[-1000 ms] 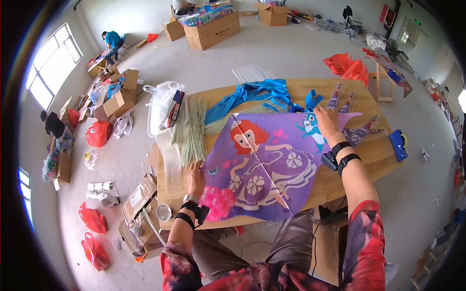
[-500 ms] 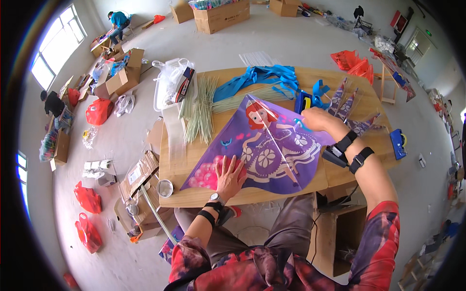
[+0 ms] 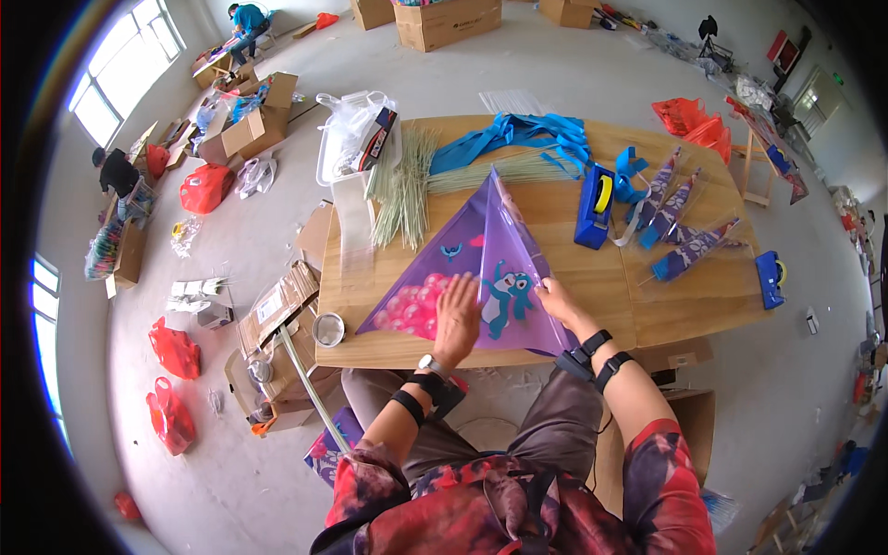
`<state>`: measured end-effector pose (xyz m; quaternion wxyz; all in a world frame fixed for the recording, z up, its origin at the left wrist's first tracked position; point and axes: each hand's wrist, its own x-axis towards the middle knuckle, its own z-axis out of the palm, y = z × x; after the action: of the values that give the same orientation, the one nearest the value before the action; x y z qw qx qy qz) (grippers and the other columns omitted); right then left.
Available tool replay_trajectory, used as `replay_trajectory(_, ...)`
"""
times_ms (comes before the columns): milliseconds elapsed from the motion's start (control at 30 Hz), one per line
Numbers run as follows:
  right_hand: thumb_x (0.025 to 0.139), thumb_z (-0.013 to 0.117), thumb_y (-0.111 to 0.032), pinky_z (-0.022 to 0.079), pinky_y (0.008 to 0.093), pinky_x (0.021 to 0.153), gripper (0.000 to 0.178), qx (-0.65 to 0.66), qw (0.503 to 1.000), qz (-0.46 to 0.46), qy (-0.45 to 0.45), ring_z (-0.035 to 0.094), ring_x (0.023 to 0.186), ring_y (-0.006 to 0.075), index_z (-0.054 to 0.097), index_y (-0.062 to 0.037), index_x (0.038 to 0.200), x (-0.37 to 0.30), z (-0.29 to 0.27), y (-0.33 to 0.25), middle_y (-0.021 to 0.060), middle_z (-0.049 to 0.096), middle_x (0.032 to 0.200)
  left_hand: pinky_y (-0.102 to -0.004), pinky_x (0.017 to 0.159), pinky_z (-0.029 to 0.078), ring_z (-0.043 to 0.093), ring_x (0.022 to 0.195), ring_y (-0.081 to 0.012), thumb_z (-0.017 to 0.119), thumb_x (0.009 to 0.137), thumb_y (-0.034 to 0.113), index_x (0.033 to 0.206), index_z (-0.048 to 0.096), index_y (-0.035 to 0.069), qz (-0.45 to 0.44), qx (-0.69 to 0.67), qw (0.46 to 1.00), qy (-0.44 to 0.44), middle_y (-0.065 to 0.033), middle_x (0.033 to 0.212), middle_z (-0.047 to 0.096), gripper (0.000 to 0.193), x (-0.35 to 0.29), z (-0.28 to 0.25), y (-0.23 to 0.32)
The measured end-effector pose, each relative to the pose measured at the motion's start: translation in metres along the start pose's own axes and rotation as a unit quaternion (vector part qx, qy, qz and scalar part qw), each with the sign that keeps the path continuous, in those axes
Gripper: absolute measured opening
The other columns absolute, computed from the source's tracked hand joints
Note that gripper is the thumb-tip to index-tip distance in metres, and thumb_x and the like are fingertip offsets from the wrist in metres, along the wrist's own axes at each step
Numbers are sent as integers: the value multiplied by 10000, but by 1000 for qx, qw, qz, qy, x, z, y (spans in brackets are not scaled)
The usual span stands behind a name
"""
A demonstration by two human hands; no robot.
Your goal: Assemble a kite by attaching framing rods and tape.
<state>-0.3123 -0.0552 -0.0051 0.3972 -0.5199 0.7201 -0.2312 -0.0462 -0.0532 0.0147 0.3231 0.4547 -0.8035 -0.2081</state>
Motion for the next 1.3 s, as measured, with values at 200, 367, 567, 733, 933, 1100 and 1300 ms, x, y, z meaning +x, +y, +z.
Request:
replay_trajectory(200,958,659,-283,514,522,812,304,-63,990,-59,110,661,999,451,594,-24,1101,-22,11,-20,253,693,1010,-615,1213,151,217,1546,-326,610,975,287,1448,532,132,29,92,983,-156,-84,1598,394,504,-52,5,6)
replay_trajectory(367,864,754,-192,526,495,762,322,-218,941,-80,247,696,931,380,570,-82,1104,-11,-14,48,152,715,971,-619,1212,144,214,1546,-330,617,972,304,1468,518,145,51,88,984,-143,-81,1616,370,530,-46,24,14)
replay_trajectory(567,857,719,-105,506,480,814,302,-195,940,-58,275,666,996,365,581,-84,1125,7,-43,14,152,686,1039,-610,1210,155,220,1540,-334,615,976,322,1474,515,151,56,131,981,-134,-86,1615,370,536,-25,51,34)
replay_trajectory(733,952,637,-268,291,569,1151,529,-348,874,-273,200,437,1390,341,507,-131,1445,-27,-14,-27,157,483,1477,-605,1207,177,236,1533,-332,626,967,294,1473,503,141,24,109,985,-132,-106,1619,350,542,-34,58,36)
replay_trajectory(933,1009,516,-363,153,562,1235,553,-360,880,-282,131,311,1510,300,463,-165,1523,-49,25,3,132,390,1601,-559,1193,231,386,1446,-295,619,926,188,1407,558,100,10,101,986,-132,-112,1505,494,493,-57,-1,10)
replay_trajectory(1100,1021,477,-335,151,553,1240,546,-371,878,-278,118,287,1522,307,443,-137,1529,-48,23,2,151,369,1612,-452,916,401,600,905,-294,654,831,82,915,666,111,-117,195,962,152,-77,852,621,90,-96,-108,-51)
replay_trajectory(1300,985,533,-331,166,561,1235,561,-344,887,-281,127,326,1502,311,468,-157,1514,-47,23,-2,145,394,1597,-503,1094,298,464,1264,-333,734,887,359,1105,736,94,-230,381,892,81,-100,1280,582,343,-111,-179,-89)
